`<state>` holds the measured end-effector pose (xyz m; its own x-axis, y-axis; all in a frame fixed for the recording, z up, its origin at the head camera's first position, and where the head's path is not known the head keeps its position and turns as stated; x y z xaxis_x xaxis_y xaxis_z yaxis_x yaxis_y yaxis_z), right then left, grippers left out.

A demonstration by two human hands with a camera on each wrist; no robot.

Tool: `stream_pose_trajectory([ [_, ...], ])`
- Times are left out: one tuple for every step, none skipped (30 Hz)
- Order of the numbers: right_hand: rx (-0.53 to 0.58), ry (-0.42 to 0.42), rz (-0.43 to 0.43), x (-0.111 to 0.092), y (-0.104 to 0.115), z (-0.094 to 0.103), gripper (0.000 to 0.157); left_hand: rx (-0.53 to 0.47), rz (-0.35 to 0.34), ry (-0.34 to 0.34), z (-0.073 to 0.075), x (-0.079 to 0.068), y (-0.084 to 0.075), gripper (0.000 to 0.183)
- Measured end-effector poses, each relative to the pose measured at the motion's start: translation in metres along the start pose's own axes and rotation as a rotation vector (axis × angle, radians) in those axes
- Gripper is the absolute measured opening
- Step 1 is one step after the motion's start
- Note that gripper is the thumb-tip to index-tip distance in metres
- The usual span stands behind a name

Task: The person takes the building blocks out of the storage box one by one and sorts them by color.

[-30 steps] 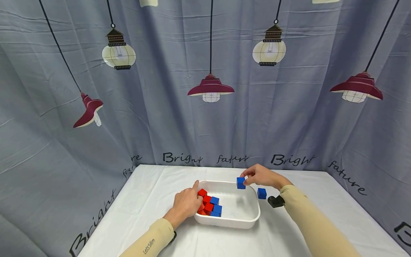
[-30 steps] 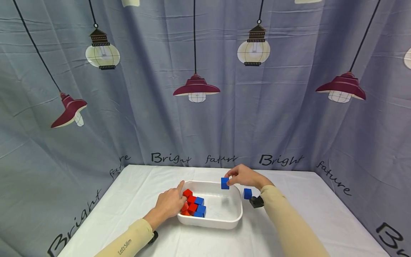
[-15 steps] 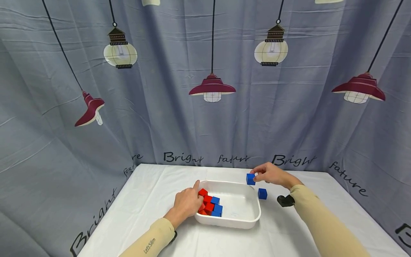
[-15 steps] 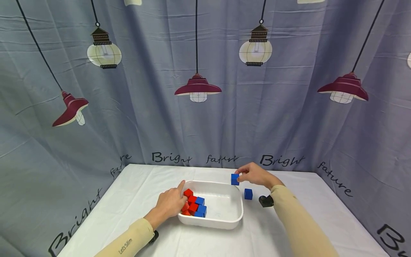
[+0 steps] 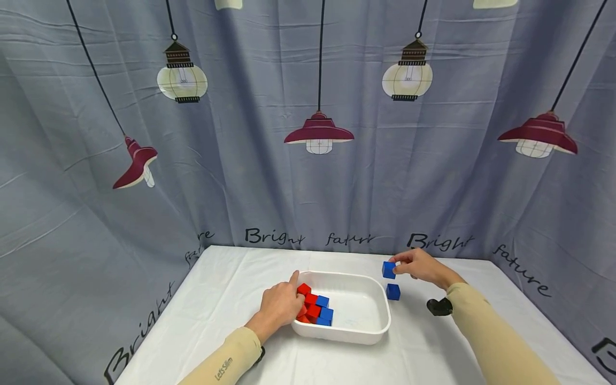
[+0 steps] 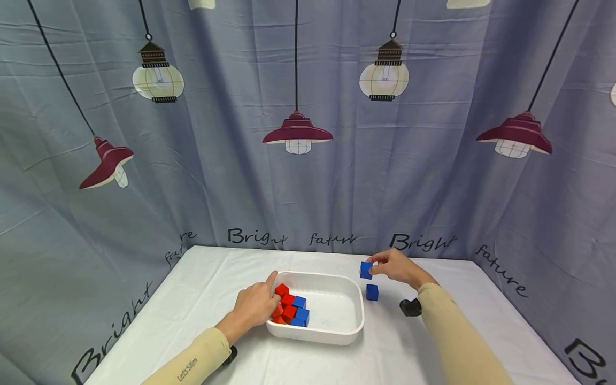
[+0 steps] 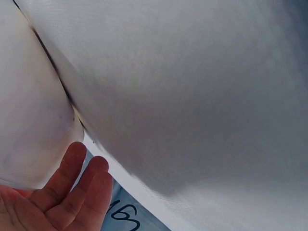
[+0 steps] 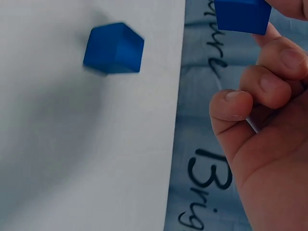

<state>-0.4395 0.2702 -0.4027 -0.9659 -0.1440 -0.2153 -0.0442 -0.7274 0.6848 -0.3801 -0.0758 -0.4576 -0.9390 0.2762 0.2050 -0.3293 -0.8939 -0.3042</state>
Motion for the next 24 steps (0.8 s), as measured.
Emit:
stream_pose_trajectory([
  [0.0, -0.009, -0.006, 0.0, -0.004, 0.001, 0.042, 0.002, 0.0, 0.001, 0.0, 0.0, 0.0, 0.065],
  [-0.004, -0.017, -0.01, 0.0, -0.008, 0.003, 0.042, 0.002, 0.002, 0.0, 0.0, 0.0, 0.0, 0.065],
  [-0.004, -0.026, -0.017, 0.0, -0.012, 0.004, 0.042, 0.002, 0.001, 0.0, 0.0, 0.0, 0.0, 0.065],
  [-0.007, -0.031, -0.019, 0.0, -0.015, 0.005, 0.042, 0.001, 0.001, 0.0, -0.001, 0.0, 0.0, 0.065],
  [-0.008, -0.037, -0.024, 0.0, -0.019, 0.006, 0.043, 0.0, 0.002, 0.001, -0.001, 0.0, 0.0, 0.065],
  [-0.011, -0.038, -0.028, 0.0, -0.022, 0.007, 0.044, 0.001, 0.004, 0.003, -0.001, 0.0, 0.0, 0.065],
  [-0.011, -0.043, -0.035, 0.0, -0.025, 0.008, 0.045, 0.0, 0.005, 0.004, -0.001, 0.0, 0.001, 0.065],
  [-0.016, -0.044, -0.039, -0.001, -0.029, 0.009, 0.046, 0.001, 0.005, 0.004, -0.001, 0.0, 0.001, 0.065],
  [-0.011, -0.049, -0.052, -0.001, -0.032, 0.01, 0.046, 0.0, 0.005, 0.005, -0.001, 0.0, 0.0, 0.065],
  [-0.014, -0.051, -0.058, -0.002, -0.035, 0.01, 0.047, 0.001, 0.007, 0.008, -0.001, 0.0, 0.001, 0.065],
  [-0.019, -0.053, -0.062, -0.003, -0.038, 0.01, 0.047, 0.003, 0.006, 0.007, -0.001, 0.0, 0.0, 0.065],
  [-0.021, -0.054, -0.064, -0.004, -0.041, 0.011, 0.047, 0.004, 0.006, 0.007, -0.001, 0.0, 0.0, 0.065],
  [-0.022, -0.059, -0.071, -0.004, -0.044, 0.011, 0.047, 0.004, 0.003, 0.005, -0.001, 0.001, 0.0, 0.065],
  [-0.021, -0.061, -0.075, -0.005, -0.047, 0.012, 0.047, 0.005, 0.001, 0.004, -0.001, 0.001, 0.0, 0.065],
  [-0.021, -0.063, -0.078, -0.005, -0.05, 0.012, 0.046, 0.004, -0.001, 0.002, -0.001, 0.001, 0.0, 0.065],
  [-0.022, -0.064, -0.077, -0.005, -0.053, 0.012, 0.046, 0.006, -0.003, -0.001, -0.001, 0.001, 0.0, 0.065],
  [-0.021, -0.065, -0.079, -0.005, -0.056, 0.012, 0.046, 0.008, -0.005, -0.005, -0.001, 0.001, 0.0, 0.065],
  [-0.016, -0.07, -0.09, -0.005, -0.059, 0.013, 0.045, 0.008, -0.005, -0.006, -0.001, 0.001, 0.0, 0.064],
  [-0.019, -0.07, -0.092, -0.004, -0.062, 0.013, 0.045, 0.01, -0.005, -0.008, -0.001, 0.001, 0.0, 0.064],
  [-0.017, -0.073, -0.101, -0.004, -0.065, 0.013, 0.046, 0.01, -0.004, -0.008, -0.001, 0.001, 0.0, 0.064],
  [-0.016, -0.073, -0.108, -0.003, -0.068, 0.012, 0.046, 0.01, -0.002, -0.008, -0.001, 0.001, 0.0, 0.064],
  [-0.012, -0.076, -0.119, -0.003, -0.071, 0.012, 0.046, 0.012, 0.0, -0.008, -0.001, 0.001, 0.0, 0.064],
  [-0.012, -0.078, -0.128, -0.002, -0.074, 0.011, 0.046, 0.012, 0.0, -0.008, -0.001, 0.001, 0.0, 0.065],
  [-0.009, -0.078, -0.14, -0.002, -0.077, 0.011, 0.045, 0.011, 0.0, -0.009, -0.002, 0.001, -0.001, 0.065],
])
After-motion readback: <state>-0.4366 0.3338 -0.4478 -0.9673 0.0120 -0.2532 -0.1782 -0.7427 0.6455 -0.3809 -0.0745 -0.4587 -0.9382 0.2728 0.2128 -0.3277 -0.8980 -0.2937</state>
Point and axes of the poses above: each hand's wrist, its own x-axis towards the middle knuckle, its own z-axis out of the back of the hand, y = z × x, the point moved 8 cm from there along x, towards the middle knuckle, and after that the axes turned 10 degrees about -z, right-handed, at the moved point
